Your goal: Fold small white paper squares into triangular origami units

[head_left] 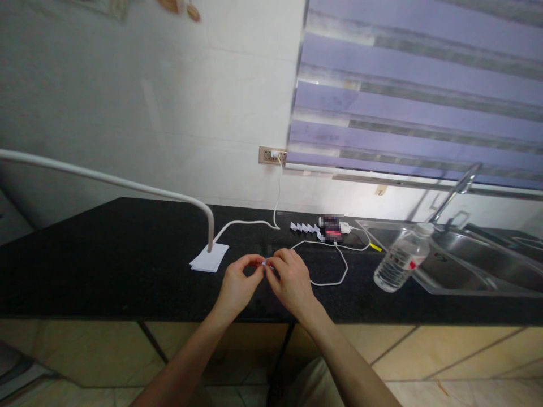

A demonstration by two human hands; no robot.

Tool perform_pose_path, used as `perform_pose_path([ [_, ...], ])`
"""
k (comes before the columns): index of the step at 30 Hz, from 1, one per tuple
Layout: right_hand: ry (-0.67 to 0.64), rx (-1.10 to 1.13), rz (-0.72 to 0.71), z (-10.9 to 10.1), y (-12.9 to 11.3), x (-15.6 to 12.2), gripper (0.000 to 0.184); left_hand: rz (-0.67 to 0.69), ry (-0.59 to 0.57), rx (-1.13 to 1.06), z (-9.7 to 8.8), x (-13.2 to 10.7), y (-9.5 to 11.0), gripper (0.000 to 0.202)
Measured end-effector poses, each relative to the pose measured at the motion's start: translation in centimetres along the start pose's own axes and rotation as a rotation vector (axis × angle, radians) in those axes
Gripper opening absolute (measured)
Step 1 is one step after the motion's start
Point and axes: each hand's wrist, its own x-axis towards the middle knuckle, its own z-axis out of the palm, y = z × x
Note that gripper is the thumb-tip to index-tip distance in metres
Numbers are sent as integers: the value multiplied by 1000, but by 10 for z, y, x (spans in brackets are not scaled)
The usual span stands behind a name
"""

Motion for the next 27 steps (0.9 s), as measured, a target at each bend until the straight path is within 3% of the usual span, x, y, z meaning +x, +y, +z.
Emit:
perform_pose_path([
  [7,6,28,5,-2,1,0,13,-12,3,-73,3,0,-5,16],
  [13,-6,27,-59,-2,5,-3,13,-187,-22,-180,1,0,-11,20],
  [17,-23,31,-76,-2,4,-3,14,-216,-89,-262,0,-1,-11,24],
  [22,-22,22,-67,-2,3,-3,16,-280,-70,-431,4,-1,-11,26],
  [27,-38,-1,-45,-1,1,-4,17,-252,-90,-410,5,-2,-13,26],
])
